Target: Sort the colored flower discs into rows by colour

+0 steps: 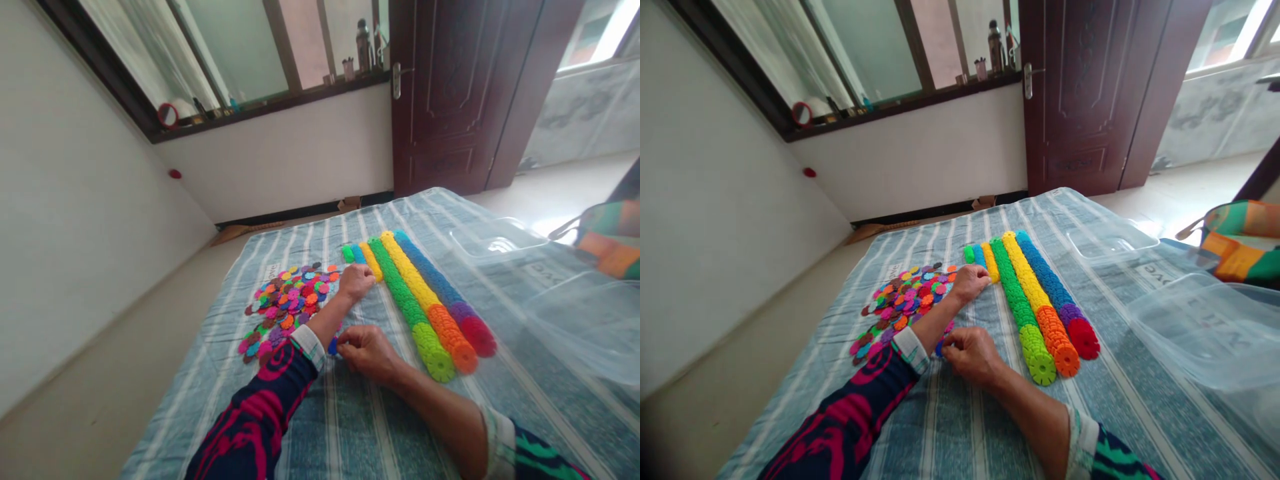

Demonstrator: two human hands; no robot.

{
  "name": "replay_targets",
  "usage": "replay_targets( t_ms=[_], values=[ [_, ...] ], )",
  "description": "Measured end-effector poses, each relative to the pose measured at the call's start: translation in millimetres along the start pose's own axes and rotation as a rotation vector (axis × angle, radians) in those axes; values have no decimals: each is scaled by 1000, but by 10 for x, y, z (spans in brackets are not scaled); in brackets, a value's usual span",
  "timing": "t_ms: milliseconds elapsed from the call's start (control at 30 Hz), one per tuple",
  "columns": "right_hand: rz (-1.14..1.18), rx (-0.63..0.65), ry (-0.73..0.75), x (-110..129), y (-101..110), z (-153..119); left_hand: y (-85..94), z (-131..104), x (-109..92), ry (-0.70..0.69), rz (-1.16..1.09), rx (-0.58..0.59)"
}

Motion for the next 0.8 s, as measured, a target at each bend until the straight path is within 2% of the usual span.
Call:
replay_targets(
  t_ms=[300,533,667,800],
  values=[
    [-13,-4,30,-45,-8,25,-47,-3,-71,88,120,-73],
    [-19,-9,22,-35,-5,25,-103,-25,-16,61,117,-91],
    [-12,-14,-6,-44,-15,27,-15,-24,98,43,98,-127],
    [-35,-24,-6,-49,-17,27,128,-47,343,72,84,-137]
  ],
)
Point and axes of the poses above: each hand's wrist, its own z-axis towards the middle knuckle, its own y-axis out of the back of the hand, x = y × z, the point moved 2 cm from there along z, towards the middle knuckle, and after that the axes turned 12 degrees about x, right-handed, at the moved point
